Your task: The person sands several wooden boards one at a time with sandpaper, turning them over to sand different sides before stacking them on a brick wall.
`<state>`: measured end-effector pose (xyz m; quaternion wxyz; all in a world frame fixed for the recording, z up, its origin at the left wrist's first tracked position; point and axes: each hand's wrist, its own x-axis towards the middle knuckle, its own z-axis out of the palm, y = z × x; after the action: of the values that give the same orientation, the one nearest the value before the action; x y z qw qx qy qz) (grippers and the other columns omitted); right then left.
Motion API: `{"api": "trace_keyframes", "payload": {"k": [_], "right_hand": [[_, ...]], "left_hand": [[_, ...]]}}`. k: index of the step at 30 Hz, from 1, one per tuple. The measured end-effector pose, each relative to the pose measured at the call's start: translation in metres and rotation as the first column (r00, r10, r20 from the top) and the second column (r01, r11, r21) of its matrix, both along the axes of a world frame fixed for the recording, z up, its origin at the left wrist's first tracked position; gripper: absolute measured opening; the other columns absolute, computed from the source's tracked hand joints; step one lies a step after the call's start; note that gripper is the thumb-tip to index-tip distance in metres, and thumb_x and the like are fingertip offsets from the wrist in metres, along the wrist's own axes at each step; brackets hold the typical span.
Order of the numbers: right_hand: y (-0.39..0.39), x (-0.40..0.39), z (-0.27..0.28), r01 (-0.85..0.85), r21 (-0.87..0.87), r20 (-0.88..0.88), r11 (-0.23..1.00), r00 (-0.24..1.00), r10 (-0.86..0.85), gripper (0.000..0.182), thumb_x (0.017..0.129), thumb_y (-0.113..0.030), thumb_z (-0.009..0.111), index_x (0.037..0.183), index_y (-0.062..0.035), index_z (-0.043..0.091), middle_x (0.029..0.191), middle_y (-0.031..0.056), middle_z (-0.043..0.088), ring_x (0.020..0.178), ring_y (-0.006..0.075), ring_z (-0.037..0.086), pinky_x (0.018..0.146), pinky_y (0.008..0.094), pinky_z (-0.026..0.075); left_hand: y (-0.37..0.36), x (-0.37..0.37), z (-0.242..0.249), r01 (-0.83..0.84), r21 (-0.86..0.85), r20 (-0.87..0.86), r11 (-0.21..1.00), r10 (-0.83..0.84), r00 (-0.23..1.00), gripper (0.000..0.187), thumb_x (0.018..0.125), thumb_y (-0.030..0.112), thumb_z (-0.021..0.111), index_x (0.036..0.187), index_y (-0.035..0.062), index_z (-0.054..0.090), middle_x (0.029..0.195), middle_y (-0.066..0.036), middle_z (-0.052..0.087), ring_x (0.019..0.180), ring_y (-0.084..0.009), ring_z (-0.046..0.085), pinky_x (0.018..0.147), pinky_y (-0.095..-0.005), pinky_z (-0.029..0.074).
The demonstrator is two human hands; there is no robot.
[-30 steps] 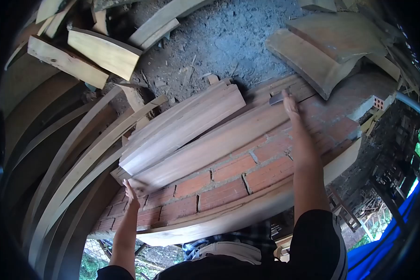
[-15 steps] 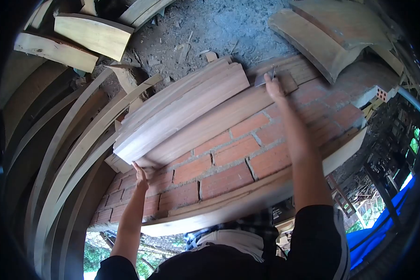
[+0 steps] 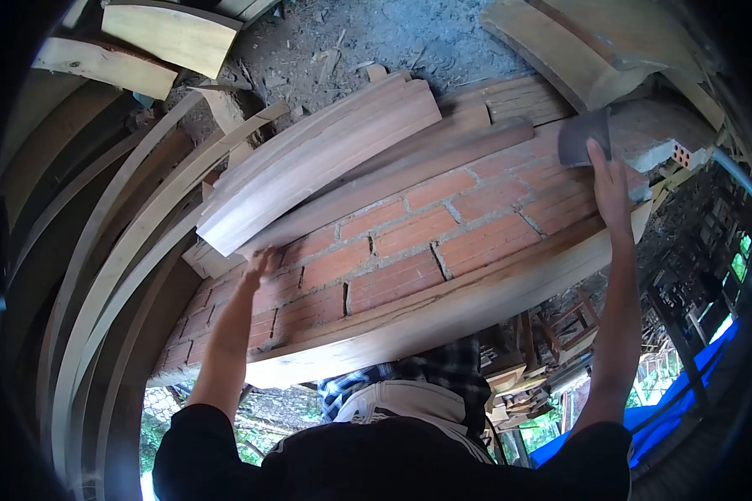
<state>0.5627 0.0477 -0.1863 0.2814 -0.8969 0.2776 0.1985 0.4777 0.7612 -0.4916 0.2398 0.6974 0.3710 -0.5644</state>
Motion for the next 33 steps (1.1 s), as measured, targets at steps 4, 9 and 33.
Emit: {"api": "trace_keyframes", "payload": {"k": [4,9,33], "right_hand": [[-0.004,-0.039,0.021,0.311,-0.007,0.111,0.950,0.945,-0.309,0.048,0.096,-0.038,0.047,0.107,0.0077,0.057,0.095,0.0090,0.061,0.089,0.0168,0.053,0.084,0.0311,0.040],[0.011,-0.064,0.020,0.387,-0.127,0.262,0.913,0.901,-0.345,0.051,0.094,-0.040,0.049,0.108,0.0079,0.058,0.095,0.0105,0.062,0.086,0.0191,0.054,0.082,0.0322,0.040],[-0.152,-0.154,-0.031,0.799,0.486,0.154,0.354,0.320,-0.935,0.068,0.089,-0.052,0.047,0.132,0.0009,0.044,0.129,0.0113,0.050,0.117,0.0242,0.046,0.103,0.0326,0.030]], "left_hand": [[-0.022,0.030,0.033,-0.224,0.421,0.142,0.879,0.180,0.973,0.059,0.084,0.041,0.063,0.127,0.0032,0.052,0.131,-0.012,0.050,0.121,-0.0286,0.046,0.097,-0.0367,0.039],[-0.010,0.020,0.030,-0.126,-0.087,0.399,0.988,0.150,0.905,0.056,0.080,0.040,0.068,0.118,0.0002,0.054,0.107,-0.012,0.061,0.102,-0.0228,0.056,0.086,-0.0361,0.043],[-0.106,-0.156,0.330,-0.653,0.094,0.678,0.752,0.432,0.595,0.077,0.088,0.057,0.044,0.146,0.0160,0.015,0.149,-0.017,0.009,0.134,-0.0350,0.019,0.107,-0.0485,0.020]]}}
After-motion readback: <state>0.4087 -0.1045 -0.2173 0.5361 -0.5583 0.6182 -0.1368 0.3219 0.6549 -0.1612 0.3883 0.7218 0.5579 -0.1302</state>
